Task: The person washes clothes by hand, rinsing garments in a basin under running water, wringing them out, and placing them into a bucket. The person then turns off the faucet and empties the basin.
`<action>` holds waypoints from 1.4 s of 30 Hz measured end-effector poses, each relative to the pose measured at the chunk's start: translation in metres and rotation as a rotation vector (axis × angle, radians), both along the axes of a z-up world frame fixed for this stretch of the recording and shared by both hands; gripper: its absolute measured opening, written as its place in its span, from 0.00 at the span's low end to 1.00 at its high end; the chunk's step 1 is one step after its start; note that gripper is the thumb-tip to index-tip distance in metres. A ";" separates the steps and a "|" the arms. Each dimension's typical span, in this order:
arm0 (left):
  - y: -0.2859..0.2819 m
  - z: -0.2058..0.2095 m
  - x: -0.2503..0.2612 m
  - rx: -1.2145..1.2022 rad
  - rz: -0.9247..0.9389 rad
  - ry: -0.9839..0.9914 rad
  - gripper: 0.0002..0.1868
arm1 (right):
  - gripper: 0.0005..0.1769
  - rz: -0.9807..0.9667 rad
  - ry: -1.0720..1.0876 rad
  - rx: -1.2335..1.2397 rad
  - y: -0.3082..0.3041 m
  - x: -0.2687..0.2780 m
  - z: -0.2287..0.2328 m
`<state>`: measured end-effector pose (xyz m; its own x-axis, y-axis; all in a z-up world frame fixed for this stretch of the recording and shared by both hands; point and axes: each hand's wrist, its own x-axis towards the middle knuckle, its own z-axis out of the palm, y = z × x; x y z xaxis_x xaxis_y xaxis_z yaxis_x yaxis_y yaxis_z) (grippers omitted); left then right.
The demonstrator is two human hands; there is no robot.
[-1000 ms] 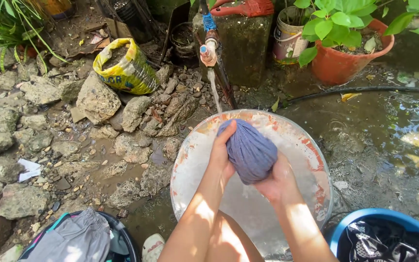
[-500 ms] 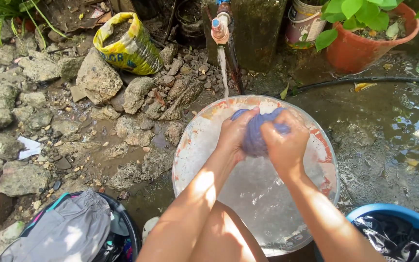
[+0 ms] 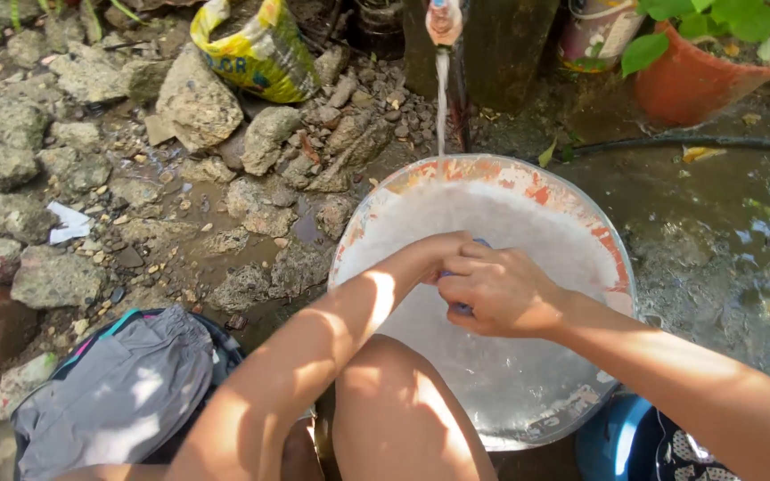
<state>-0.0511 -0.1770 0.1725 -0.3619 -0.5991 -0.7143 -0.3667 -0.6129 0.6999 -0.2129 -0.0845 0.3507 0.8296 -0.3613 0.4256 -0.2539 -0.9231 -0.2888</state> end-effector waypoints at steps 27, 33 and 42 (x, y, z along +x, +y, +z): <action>0.509 0.148 0.471 -0.261 0.723 -1.486 0.55 | 0.52 0.212 0.304 0.519 0.170 0.435 -0.058; 0.463 0.130 0.419 -0.257 0.610 -1.231 0.55 | 0.55 0.217 0.676 0.515 0.208 0.467 -0.073; 0.465 0.051 0.461 -0.391 0.582 -1.210 0.46 | 0.57 0.100 0.613 0.656 0.223 0.499 -0.118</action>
